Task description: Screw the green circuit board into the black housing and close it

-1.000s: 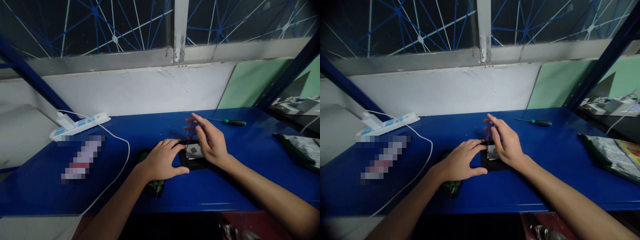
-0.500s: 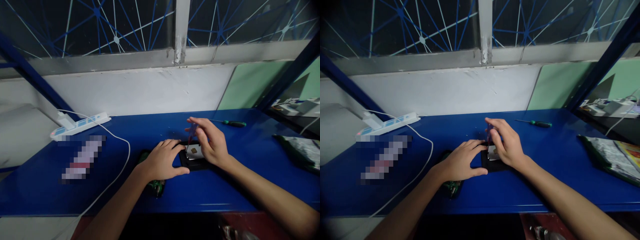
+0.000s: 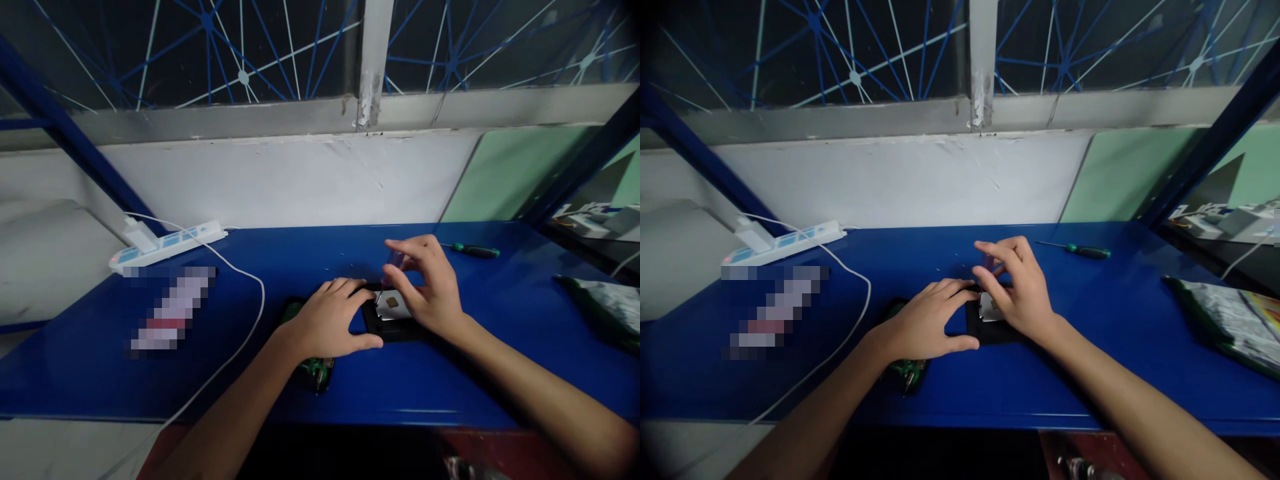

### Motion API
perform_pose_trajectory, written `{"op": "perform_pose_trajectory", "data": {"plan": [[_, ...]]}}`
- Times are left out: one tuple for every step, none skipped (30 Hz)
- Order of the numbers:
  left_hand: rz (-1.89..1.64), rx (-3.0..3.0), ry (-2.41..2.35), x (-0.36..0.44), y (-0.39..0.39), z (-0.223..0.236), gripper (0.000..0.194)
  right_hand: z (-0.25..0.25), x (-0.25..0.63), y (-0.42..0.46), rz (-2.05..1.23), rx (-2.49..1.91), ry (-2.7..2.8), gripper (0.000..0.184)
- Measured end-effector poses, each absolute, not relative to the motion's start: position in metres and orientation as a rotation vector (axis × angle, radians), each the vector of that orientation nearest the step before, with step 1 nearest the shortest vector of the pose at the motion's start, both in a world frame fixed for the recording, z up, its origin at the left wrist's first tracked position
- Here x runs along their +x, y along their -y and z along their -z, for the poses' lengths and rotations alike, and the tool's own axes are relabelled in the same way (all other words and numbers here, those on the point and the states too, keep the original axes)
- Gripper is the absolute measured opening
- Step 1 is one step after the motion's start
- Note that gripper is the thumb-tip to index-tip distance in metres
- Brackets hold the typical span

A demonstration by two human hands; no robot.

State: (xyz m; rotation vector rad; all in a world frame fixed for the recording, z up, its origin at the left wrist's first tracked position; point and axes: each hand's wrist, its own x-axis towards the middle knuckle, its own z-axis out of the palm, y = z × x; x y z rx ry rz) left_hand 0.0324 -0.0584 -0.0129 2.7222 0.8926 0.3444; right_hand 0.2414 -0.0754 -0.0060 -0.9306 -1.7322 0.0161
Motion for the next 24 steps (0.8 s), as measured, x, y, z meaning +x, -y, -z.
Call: {"op": "perform_pose_trajectory", "data": {"plan": [[-0.351,2.72,-0.888,0.0324,0.0584,0.013,0.067,0.0065,0.2415,0.0757,-0.04,-0.928,1.738,0.041],[-0.355,2.718,-0.885,0.0325,0.0585,0.013,0.067,0.0072,0.2416,0.076,-0.067,-0.925,1.743,0.041],[-0.356,2.714,-0.885,0.0327,0.0586,0.0129,0.067,0.0079,0.2418,0.0762,-0.097,-0.922,1.75,0.041],[-0.351,2.711,-0.887,0.033,0.0588,0.0126,0.066,0.0085,0.2419,0.0764,-0.122,-0.918,1.757,0.041],[-0.346,2.708,-0.891,0.0334,0.0591,0.0121,0.066,0.0089,0.242,0.0767,-0.141,-0.915,1.763,0.042],[-0.338,2.703,-0.896,0.0337,0.0593,0.0116,0.066,0.0091,0.242,0.077,-0.152,-0.914,1.768,0.044],[-0.331,2.699,-0.9,0.034,0.0595,0.0111,0.066,0.009,0.2419,0.0774,-0.162,-0.914,1.77,0.045],[-0.323,2.696,-0.902,0.0342,0.0595,0.0108,0.066,0.0088,0.2419,0.0779,-0.167,-0.915,1.771,0.047],[-0.317,2.694,-0.903,0.0343,0.0595,0.0105,0.066,0.0084,0.2419,0.0783,-0.165,-0.919,1.77,0.048],[-0.314,2.694,-0.903,0.0343,0.0594,0.0106,0.067,0.008,0.2419,0.0786,-0.155,-0.924,1.767,0.049],[-0.31,2.696,-0.901,0.0341,0.0591,0.0109,0.067,0.0076,0.242,0.0787,-0.142,-0.932,1.766,0.05],[-0.31,2.698,-0.9,0.0339,0.0588,0.0116,0.067,0.0073,0.2421,0.0786,-0.125,-0.938,1.766,0.051],[-0.313,2.702,-0.897,0.0337,0.0584,0.0124,0.067,0.007,0.2421,0.0782,-0.107,-0.942,1.767,0.052],[-0.319,2.706,-0.894,0.0334,0.058,0.0135,0.068,0.007,0.2422,0.0777,-0.094,-0.943,1.767,0.052],[-0.326,2.712,-0.891,0.0332,0.0578,0.0145,0.068,0.007,0.2422,0.0769,-0.087,-0.942,1.764,0.052],[-0.333,2.719,-0.887,0.0331,0.0576,0.0153,0.068,0.0072,0.2422,0.076,-0.079,-0.938,1.757,0.051],[-0.339,2.724,-0.884,0.033,0.0576,0.0159,0.068,0.0075,0.2421,0.0751,-0.063,-0.933,1.75,0.051],[-0.342,2.727,-0.883,0.0329,0.0578,0.016,0.068,0.0077,0.242,0.0744,-0.047,-0.928,1.742,0.05],[-0.338,2.728,-0.884,0.0329,0.0581,0.0156,0.068,0.0079,0.2418,0.0738,-0.029,-0.924,1.735,0.049],[-0.335,2.726,-0.887,0.0329,0.0585,0.0148,0.067,0.0081,0.2416,0.0735,-0.012,-0.921,1.729,0.048],[-0.33,2.722,-0.89,0.033,0.0589,0.0136,0.066,0.0081,0.2414,0.0735,0.0,-0.918,1.724,0.047],[-0.327,2.717,-0.892,0.0331,0.0593,0.0122,0.065,0.0079,0.2412,0.0738,-0.001,-0.918,1.722,0.046],[-0.325,2.713,-0.894,0.0333,0.0596,0.0108,0.065,0.0076,0.2411,0.0744,-0.013,-0.917,1.722,0.044],[-0.324,2.709,-0.895,0.0334,0.0597,0.0096,0.065,0.0072,0.2411,0.0752,-0.029,-0.914,1.726,0.042]]}}
